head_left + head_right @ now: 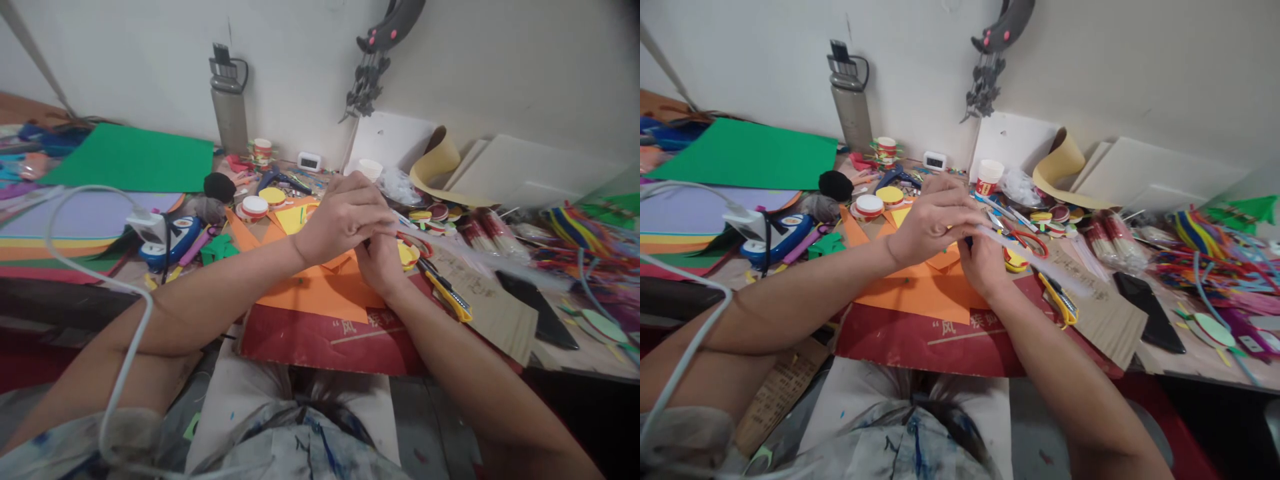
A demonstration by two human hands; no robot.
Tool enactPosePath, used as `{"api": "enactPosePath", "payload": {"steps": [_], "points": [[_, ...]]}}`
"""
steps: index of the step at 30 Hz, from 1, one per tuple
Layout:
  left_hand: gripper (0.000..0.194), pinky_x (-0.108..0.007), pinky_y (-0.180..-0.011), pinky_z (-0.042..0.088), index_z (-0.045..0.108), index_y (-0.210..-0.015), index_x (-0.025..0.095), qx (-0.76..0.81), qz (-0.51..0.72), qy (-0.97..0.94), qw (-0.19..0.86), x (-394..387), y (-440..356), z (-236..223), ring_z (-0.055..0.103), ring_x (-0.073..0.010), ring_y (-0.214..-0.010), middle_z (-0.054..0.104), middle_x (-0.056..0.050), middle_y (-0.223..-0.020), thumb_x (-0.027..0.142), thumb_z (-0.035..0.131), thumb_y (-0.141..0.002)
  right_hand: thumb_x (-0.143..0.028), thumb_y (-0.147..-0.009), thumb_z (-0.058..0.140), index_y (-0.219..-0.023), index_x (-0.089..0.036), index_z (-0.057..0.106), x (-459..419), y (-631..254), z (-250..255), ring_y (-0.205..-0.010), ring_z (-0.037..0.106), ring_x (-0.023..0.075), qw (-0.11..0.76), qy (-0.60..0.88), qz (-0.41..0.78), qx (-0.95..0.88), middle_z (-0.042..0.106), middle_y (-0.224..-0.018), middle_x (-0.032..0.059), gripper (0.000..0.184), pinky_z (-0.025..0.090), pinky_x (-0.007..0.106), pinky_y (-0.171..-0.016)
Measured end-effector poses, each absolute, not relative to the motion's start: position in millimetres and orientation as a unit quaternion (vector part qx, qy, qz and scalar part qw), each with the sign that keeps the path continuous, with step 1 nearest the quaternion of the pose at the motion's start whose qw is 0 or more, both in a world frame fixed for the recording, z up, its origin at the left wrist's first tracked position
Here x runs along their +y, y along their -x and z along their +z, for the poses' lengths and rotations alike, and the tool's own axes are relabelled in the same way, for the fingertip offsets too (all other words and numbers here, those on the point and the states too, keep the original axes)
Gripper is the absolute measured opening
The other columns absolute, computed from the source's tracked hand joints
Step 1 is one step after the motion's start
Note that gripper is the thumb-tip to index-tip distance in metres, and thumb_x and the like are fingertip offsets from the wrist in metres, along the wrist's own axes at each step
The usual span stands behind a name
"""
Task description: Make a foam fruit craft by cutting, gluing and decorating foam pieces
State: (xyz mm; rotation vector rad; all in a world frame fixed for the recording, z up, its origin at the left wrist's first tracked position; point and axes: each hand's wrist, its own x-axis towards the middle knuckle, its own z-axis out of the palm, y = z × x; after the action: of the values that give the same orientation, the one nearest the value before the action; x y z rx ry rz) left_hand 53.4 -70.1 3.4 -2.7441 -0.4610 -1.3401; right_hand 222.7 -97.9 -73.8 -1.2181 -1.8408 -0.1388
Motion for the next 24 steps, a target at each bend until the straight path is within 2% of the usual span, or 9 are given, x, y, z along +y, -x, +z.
{"api": "enactPosePath", "payload": {"steps": [3,7,9,11,15,18,21,24], "points": [[0.047,-0.044,-0.109,0.044,0.08,-0.113,0.03,-0.161,-0.442,0.882,0.008,-69,-52,3,0.065,-0.0249,-0.118,0.078,-0.007,-0.114,0.06,0.045,-0.106,-0.031,-0.095,0.053,-0.103,-0.022,0.061,-99,-219,-72,-0.094,0.071,0.0327,0.479,0.48,-0.063,-0.732,0.074,-0.098,0.0145,0.015,0.058,0.05,-0.083],[0.047,-0.047,-0.113,0.043,0.078,-0.116,0.031,-0.129,-0.473,0.871,0.003,-63,-42,6,0.064,-0.0262,-0.122,0.075,-0.006,-0.122,0.069,0.056,-0.098,-0.034,-0.094,0.058,-0.102,-0.024,0.06,-101,-221,-64,-0.085,0.067,0.0276,0.496,0.507,0.012,-0.705,0.071,-0.094,0.0091,0.014,0.057,0.045,-0.078],[0.04,-0.045,-0.113,0.045,0.075,-0.119,0.03,-0.208,-0.522,0.827,-0.013,-50,-34,8,0.063,-0.0258,-0.124,0.073,-0.008,-0.127,0.06,0.056,-0.101,-0.039,-0.092,0.062,-0.104,-0.024,0.059,-99,-225,-60,-0.074,0.063,0.0239,0.51,0.543,0.076,-0.662,0.067,-0.085,0.0047,0.019,0.056,0.042,-0.071],[0.031,-0.04,-0.107,0.049,0.074,-0.116,0.025,-0.327,-0.539,0.775,-0.04,-30,-25,7,0.066,-0.0242,-0.118,0.074,-0.011,-0.122,0.045,0.054,-0.105,-0.043,-0.093,0.064,-0.105,-0.025,0.057,-96,-228,-58,-0.063,0.058,0.0204,0.529,0.567,0.14,-0.616,0.061,-0.074,0.0002,0.023,0.053,0.039,-0.064],[0.019,-0.036,-0.096,0.053,0.076,-0.101,0.015,-0.519,-0.32,0.787,-0.092,9,-9,-7,0.071,-0.0259,-0.101,0.077,-0.014,-0.1,0.029,0.066,-0.094,-0.05,-0.094,0.063,-0.101,-0.026,0.055,-91,-231,-57,-0.055,0.053,0.0177,0.567,0.557,0.232,-0.56,0.054,-0.066,-0.0032,0.026,0.049,0.035,-0.053],[0.027,-0.037,-0.097,0.053,0.078,-0.1,0.014,-0.582,-0.15,0.798,-0.053,19,-7,-21,0.072,-0.0304,-0.107,0.078,-0.016,-0.103,0.037,0.071,-0.09,-0.051,-0.091,0.066,-0.106,-0.026,0.057,-89,-229,-56,-0.061,0.057,0.0183,0.582,0.541,0.245,-0.556,0.059,-0.078,0.0002,0.03,0.053,0.036,-0.054],[0.031,-0.037,-0.094,0.054,0.08,-0.1,0.014,-0.595,-0.096,0.798,-0.023,13,-13,-26,0.073,-0.0327,-0.108,0.078,-0.019,-0.103,0.042,0.068,-0.093,-0.048,-0.088,0.068,-0.107,-0.025,0.058,-90,-228,-53,-0.066,0.059,0.0185,0.579,0.534,0.248,-0.564,0.063,-0.088,0.0024,0.031,0.055,0.036,-0.056],[0.028,-0.037,-0.091,0.055,0.08,-0.1,0.013,-0.604,-0.086,0.792,-0.029,3,-21,-23,0.074,-0.0346,-0.109,0.078,-0.023,-0.105,0.035,0.065,-0.096,-0.044,-0.083,0.069,-0.105,-0.024,0.059,-90,-225,-50,-0.076,0.063,0.0202,0.586,0.513,0.268,-0.567,0.069,-0.098,0.0055,0.031,0.053,0.032,-0.054]]}}
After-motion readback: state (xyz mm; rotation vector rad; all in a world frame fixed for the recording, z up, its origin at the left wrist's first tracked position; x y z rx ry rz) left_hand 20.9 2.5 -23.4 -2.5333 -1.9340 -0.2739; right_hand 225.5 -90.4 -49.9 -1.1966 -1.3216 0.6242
